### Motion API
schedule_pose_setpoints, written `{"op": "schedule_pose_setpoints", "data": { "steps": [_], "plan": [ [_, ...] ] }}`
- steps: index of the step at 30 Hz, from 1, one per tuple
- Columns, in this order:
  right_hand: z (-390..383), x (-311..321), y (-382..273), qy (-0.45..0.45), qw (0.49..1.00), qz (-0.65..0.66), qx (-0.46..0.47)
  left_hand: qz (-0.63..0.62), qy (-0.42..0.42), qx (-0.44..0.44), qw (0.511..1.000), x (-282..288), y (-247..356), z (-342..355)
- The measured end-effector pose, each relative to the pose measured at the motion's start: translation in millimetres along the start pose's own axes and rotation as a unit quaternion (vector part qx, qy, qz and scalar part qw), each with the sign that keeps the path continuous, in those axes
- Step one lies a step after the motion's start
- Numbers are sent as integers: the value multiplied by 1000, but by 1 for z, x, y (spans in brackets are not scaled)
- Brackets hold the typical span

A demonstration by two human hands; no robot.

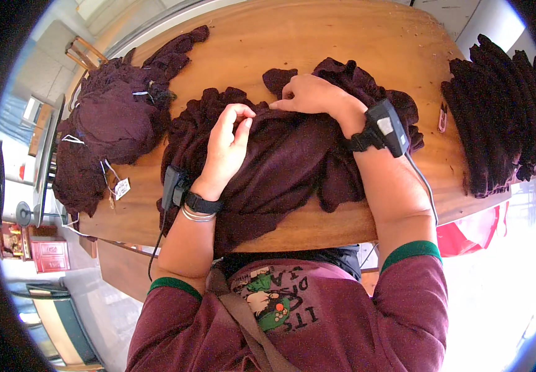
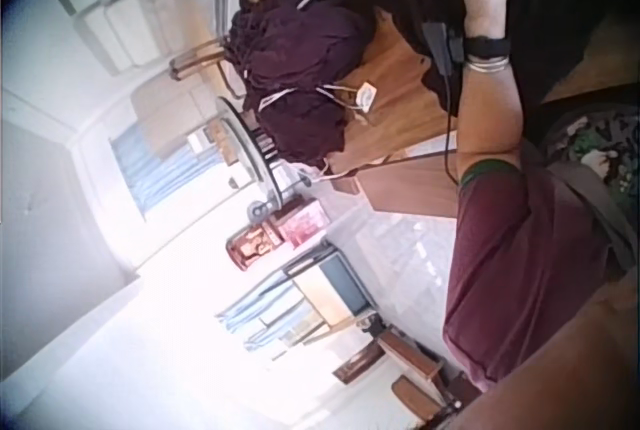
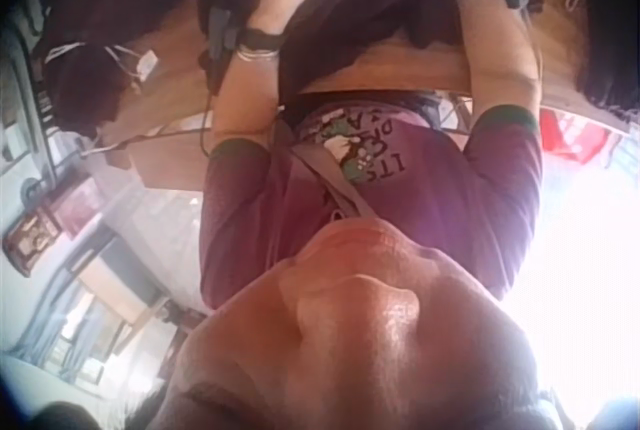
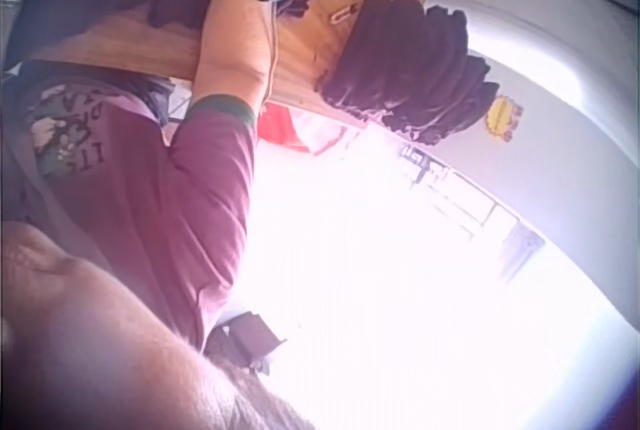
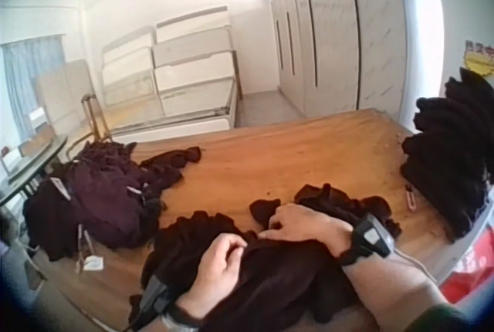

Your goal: Sorting and inspecting a pile of garments on a table.

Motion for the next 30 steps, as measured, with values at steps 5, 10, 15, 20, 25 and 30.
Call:
{"op": "schedule_pose_setpoints", "data": {
  "steps": [5, 10, 15, 20, 25, 30],
  "plan": [
    [-2, 3, -2, 58, 981, 115, 148, 10, -8, -51, 999, 1, 14, 4],
    [-9, 13, -9, 17, 953, 301, 1, -1, 5, -37, 999, 4, 13, 4],
    [-10, 18, -14, 45, 925, 376, 13, -8, 24, -36, 999, 3, 8, 3],
    [-9, 19, -20, 121, 875, 466, 42, -1, 44, 19, 999, 4, 5, 2],
    [-19, 27, -31, 192, 837, 506, 80, 76, 4, 6, 997, 6, 19, 3],
    [-19, 36, -15, 208, 771, 600, 44, 32, -102, 28, 994, 4, 33, 8]
  ]
}}
Point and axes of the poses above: each hand's wrist, its own z-axis towards the middle knuckle, its own x-axis out of the back of the hand, y = z × x, the point moved 4 cm from there along z, towards the middle knuckle, and after that the axes turned 6 degrees about -x, right-handed, at the moved point
